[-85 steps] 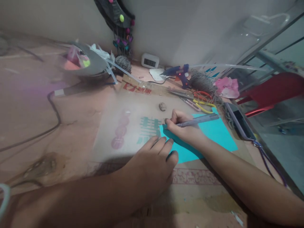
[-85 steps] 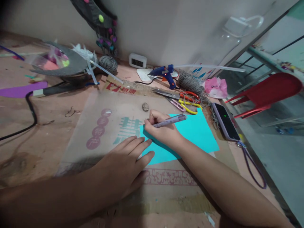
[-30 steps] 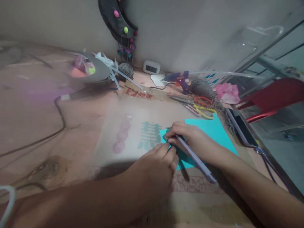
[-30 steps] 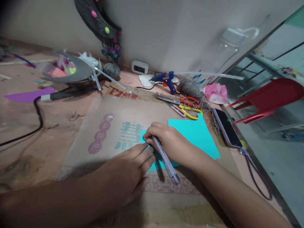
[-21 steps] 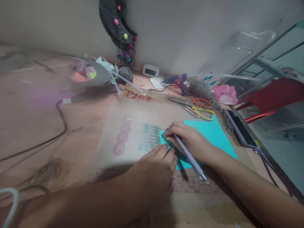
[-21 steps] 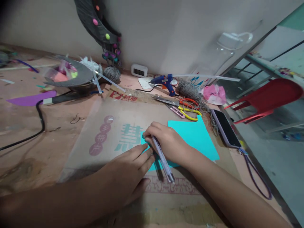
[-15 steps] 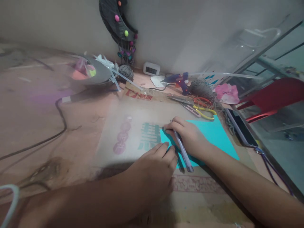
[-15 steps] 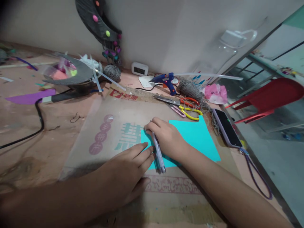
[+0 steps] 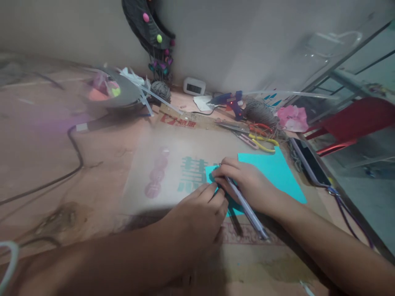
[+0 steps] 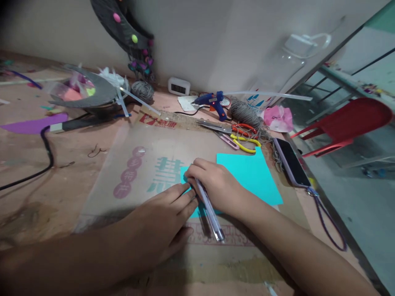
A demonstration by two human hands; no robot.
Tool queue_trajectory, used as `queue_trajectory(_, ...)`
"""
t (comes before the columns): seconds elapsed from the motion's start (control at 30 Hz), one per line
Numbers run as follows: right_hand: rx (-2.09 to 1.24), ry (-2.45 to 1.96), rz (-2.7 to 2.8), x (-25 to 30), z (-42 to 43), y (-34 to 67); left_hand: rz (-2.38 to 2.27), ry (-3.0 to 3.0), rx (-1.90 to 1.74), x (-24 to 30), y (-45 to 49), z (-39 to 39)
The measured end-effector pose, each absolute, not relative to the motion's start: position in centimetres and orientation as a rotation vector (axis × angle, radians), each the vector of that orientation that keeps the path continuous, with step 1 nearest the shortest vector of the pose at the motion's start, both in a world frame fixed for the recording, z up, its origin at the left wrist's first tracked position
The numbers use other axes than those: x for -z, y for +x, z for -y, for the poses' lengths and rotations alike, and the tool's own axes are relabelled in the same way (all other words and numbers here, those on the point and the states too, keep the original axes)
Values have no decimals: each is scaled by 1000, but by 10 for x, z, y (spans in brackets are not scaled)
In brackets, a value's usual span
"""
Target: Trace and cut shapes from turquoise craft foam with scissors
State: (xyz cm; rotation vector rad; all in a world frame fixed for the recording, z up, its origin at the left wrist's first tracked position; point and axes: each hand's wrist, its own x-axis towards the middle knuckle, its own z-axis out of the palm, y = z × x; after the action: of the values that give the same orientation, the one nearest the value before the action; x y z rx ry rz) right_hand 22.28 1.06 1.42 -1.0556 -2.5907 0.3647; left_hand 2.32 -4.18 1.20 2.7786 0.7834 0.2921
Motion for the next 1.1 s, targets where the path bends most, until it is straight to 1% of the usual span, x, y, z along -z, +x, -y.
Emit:
queue_trajectory(0.07,-387,-1077,2575,-14,-12,221,-778,2771,-310,-12,23,42)
queue_trajectory(0.17,-235,-1083,2559,-12,-16,219,-777,2752,-341,-12,22,43)
queue_trajectory(0.2,-230,-1079,2549,-12,-17,219,-785,2748,-348,-11,22,43)
queue_trajectory(0.37,-470,-1078,2522,-14,-17,222,-769,2792,-369,-8,23,42)
queue_trajectory(0.53,-263,-1045,2571,-15,-16,220,-768,2770,-371,-7,23,42)
queue_trajectory(0.67,-402,-1045,2587,-16,-11,218,-768,2796,-365,-8,24,42)
queue_trajectory(0.77,-309,-1075,2586,-12,-17,219,-755,2816,-361,-8,23,42)
queue_trajectory(0.83,-226,-1113,2502,-9,-27,220,-773,2803,-380,-7,22,43)
queue_trajectory(0.93,-213,-1168,2204,-11,-37,223,-789,2796,-381,-3,21,45)
queue_trajectory(0.97,-266,-1194,2074,-14,-37,224,-792,2794,-372,-2,21,46)
queue_trajectory(1.0,-394,-1212,1958,-17,-35,225,-793,2795,-364,-1,21,47)
queue_trajectory(1.03,-601,-1213,1870,-19,-32,225,-793,2800,-358,0,21,47)
queue_trajectory(1.1,-1203,-1139,1784,-22,-25,225,-801,2827,-348,-1,21,47)
